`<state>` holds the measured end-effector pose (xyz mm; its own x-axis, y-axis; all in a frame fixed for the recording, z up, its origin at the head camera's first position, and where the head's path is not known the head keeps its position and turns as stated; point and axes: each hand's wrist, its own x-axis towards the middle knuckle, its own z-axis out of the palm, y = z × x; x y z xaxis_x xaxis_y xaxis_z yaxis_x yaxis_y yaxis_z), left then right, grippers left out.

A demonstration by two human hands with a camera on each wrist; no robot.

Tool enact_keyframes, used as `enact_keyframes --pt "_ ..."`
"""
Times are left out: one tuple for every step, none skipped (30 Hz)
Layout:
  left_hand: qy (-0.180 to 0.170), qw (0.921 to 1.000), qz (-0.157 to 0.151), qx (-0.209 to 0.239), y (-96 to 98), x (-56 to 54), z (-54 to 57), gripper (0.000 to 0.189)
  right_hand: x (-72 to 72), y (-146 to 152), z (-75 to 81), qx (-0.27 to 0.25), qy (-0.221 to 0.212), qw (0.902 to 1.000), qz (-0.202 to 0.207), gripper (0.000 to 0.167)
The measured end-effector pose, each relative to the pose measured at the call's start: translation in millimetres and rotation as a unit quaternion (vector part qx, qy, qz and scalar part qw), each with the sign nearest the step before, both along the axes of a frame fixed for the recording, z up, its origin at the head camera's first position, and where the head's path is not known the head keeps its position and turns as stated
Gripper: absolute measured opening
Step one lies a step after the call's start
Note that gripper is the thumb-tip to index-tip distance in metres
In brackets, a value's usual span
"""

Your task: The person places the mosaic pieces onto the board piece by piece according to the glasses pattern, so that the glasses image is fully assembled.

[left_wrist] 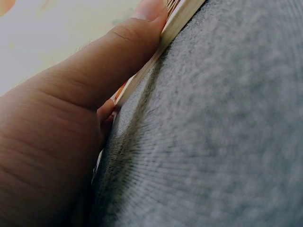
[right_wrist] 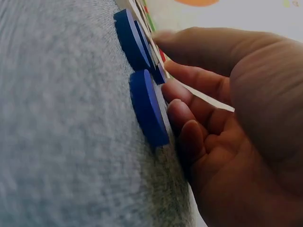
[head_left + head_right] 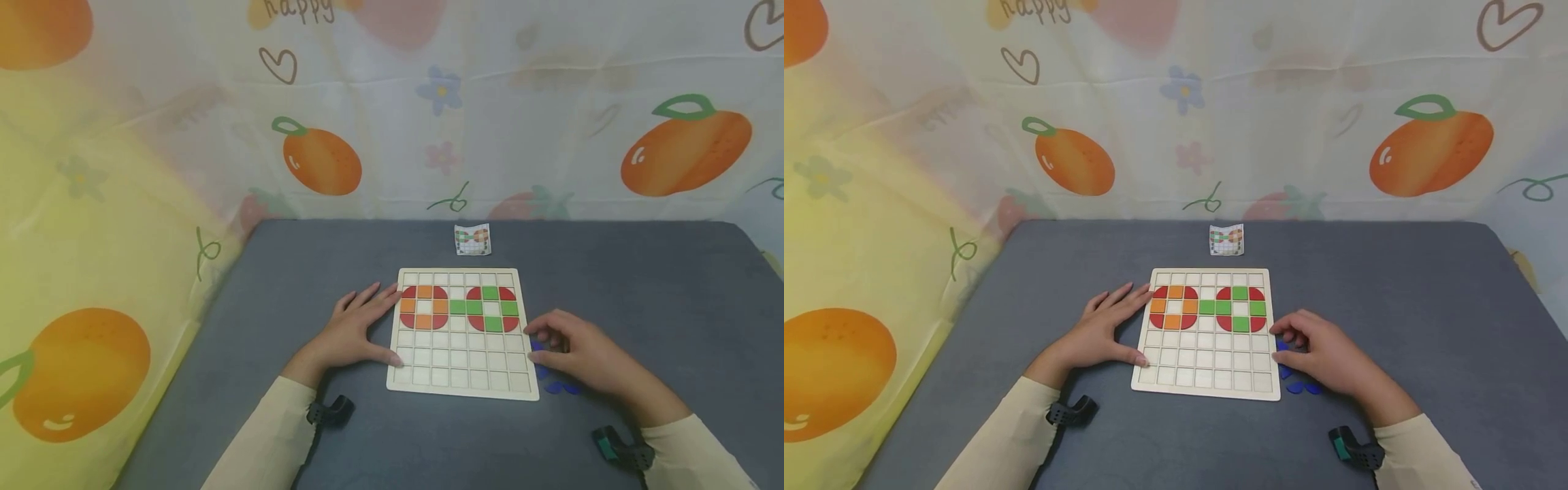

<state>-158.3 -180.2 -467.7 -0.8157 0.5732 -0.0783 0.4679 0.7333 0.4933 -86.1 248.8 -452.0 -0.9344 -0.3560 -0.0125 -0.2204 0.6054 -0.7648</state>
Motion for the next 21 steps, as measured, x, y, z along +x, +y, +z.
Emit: enact_keyframes --pt "0.000 1.0000 0.000 0.001 0.0 0.1 -0.1 0.128 0.3 0.5 0.3 0.000 -0.001 1.0000 0.001 0.030" --pt "0.001 1.0000 0.000 0.001 0.0 0.2 -0.3 0.128 0.5 1.1 0.5 0.000 -0.003 1.0000 0.002 0.030" --pt "0.001 1.0000 0.000 0.001 0.2 0.3 -0.4 0.128 0.9 1.7 0.7 0.001 -0.005 1.0000 0.000 0.031" --pt "0.002 1.0000 0.000 0.001 0.4 0.3 -0.5 0.128 1.2 2.2 0.8 0.002 -0.006 1.0000 -0.001 0.032" --pt "0.001 1.0000 0.000 0.001 0.6 0.3 -0.5 0.127 1.5 2.5 0.7 0.004 -0.008 1.0000 -0.002 0.033" --pt "0.001 1.0000 0.000 0.002 0.8 0.3 -0.5 0.127 1.7 2.6 0.6 0.009 -0.008 0.9999 -0.003 0.035" --pt "0.001 1.0000 0.000 0.003 1.0 0.3 -0.5 0.127 1.9 2.6 0.5 0.013 -0.007 0.9999 -0.003 0.037" --pt "0.001 1.0000 -0.001 0.003 1.1 0.3 -0.5 0.127 1.9 2.5 0.3 0.017 -0.006 0.9998 -0.002 0.037" --pt "0.001 1.0000 -0.001 0.004 1.0 0.3 -0.4 0.127 1.9 2.4 0.1 0.021 -0.004 0.9998 0.000 0.036" --pt "0.001 1.0000 -0.001 0.004 0.9 0.3 -0.3 0.127 1.7 2.2 -0.1 0.023 0.000 0.9997 0.001 0.034" --pt "0.000 1.0000 -0.002 0.005 0.7 0.2 -0.2 0.127 1.5 2.1 -0.2 0.024 0.004 0.9997 0.004 0.031" --pt "0.001 1.0000 -0.002 0.005 0.5 0.1 -0.2 0.127 1.3 2.1 -0.3 0.023 0.007 0.9997 0.006 0.028" --pt "0.000 1.0000 -0.002 0.006 0.3 0.0 -0.2 0.127 1.1 2.2 -0.3 0.022 0.011 0.9997 0.008 0.025" --pt "0.000 1.0000 -0.002 0.006 -0.1 -0.1 -0.2 0.127 0.9 2.3 -0.3 0.022 0.015 0.9996 0.009 0.023" --pt "-0.001 1.0000 -0.002 0.006 -0.3 -0.3 -0.2 0.127 0.8 2.5 -0.3 0.020 0.016 0.9996 0.009 0.022" --pt "-0.001 1.0000 -0.003 0.006 -0.4 -0.4 -0.2 0.127 0.6 2.5 -0.2 0.019 0.015 0.9997 0.009 0.023" --pt "0.000 1.0000 -0.003 0.006 -0.5 -0.5 -0.2 0.127 0.5 2.5 -0.3 0.017 0.013 0.9997 0.008 0.024" --pt "-0.001 1.0000 -0.003 0.006 -0.6 -0.5 -0.2 0.127 0.3 2.4 -0.4 0.018 0.012 0.9998 0.007 0.027" --pt "-0.002 1.0000 -0.003 0.006 -0.8 -0.5 -0.2 0.127 0.2 2.1 -0.5 0.019 0.010 0.9998 0.005 0.030" --pt "-0.002 1.0000 -0.003 0.006 -0.9 -0.5 -0.2 0.127 0.1 1.9 -0.6 0.019 0.008 0.9998 0.003 0.032" --pt "-0.002 1.0000 -0.003 0.006 -0.9 -0.3 -0.2 0.127 0.0 1.7 -0.8 0.021 0.006 0.9998 0.001 0.034"
